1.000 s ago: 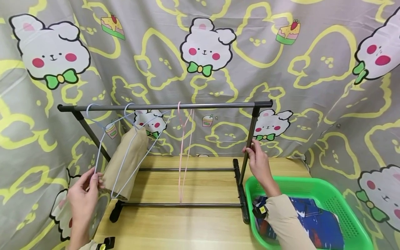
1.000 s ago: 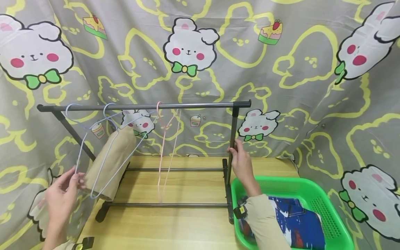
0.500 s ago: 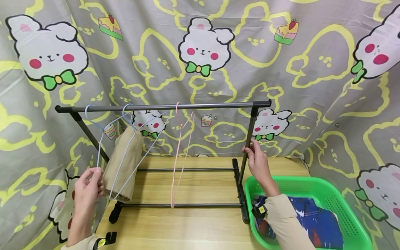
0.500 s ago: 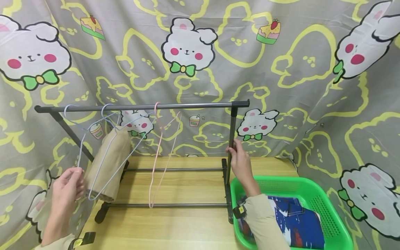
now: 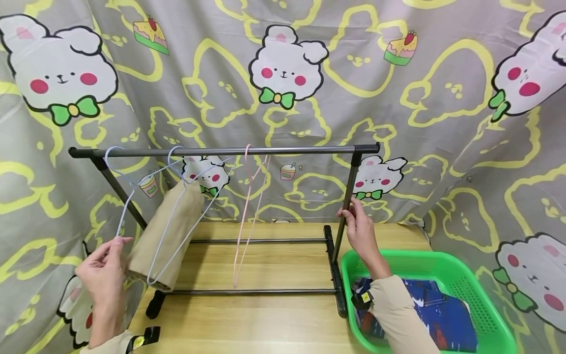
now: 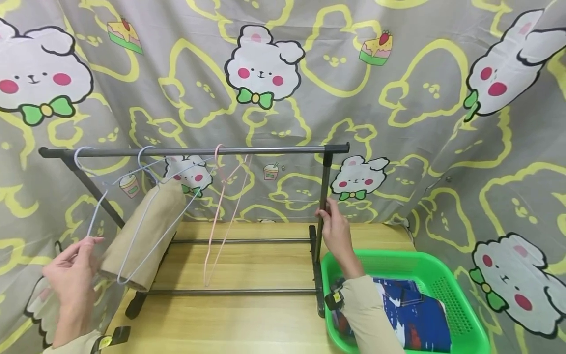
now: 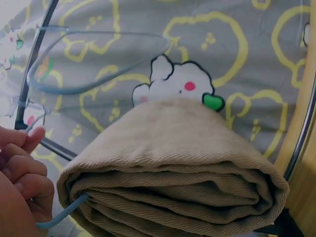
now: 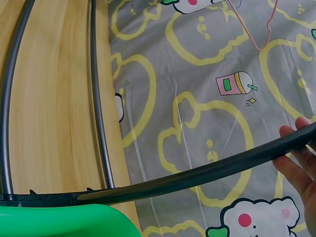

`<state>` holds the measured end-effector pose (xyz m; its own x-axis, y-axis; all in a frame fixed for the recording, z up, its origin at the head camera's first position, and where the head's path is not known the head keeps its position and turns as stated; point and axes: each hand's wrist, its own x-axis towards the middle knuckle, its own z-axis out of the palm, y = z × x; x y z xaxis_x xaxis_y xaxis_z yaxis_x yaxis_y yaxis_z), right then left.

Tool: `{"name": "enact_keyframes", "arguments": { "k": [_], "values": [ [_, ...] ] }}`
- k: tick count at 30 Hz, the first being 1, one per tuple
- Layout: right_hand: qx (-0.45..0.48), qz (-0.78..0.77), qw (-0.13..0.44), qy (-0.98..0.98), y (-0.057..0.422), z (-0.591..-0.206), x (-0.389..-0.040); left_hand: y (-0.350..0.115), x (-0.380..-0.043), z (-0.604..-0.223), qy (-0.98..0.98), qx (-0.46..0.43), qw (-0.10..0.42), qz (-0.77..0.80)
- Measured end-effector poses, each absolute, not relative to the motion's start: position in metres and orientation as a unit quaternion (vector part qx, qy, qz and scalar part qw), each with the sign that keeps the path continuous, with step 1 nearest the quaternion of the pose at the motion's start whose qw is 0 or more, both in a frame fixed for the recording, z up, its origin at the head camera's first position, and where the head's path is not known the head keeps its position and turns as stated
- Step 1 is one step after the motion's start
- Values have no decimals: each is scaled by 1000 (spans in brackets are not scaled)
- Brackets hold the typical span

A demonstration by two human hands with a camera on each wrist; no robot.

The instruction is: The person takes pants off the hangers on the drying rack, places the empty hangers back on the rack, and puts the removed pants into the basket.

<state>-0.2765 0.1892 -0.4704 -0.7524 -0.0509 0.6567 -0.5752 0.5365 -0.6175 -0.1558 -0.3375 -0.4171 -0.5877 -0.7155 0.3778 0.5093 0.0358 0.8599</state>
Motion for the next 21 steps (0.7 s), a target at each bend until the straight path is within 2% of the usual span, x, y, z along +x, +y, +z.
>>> {"name": "enact_keyframes", "arguments": {
  "k": [13, 21],
  "values": [
    [194, 446, 297, -822, 186, -472, -277, -339, -129, -399, -546, 83, 479, -682],
    [188, 452, 294, -821, 188, -470, -275, -333, -103, -406, -562, 104, 471, -672]
  ]
}}
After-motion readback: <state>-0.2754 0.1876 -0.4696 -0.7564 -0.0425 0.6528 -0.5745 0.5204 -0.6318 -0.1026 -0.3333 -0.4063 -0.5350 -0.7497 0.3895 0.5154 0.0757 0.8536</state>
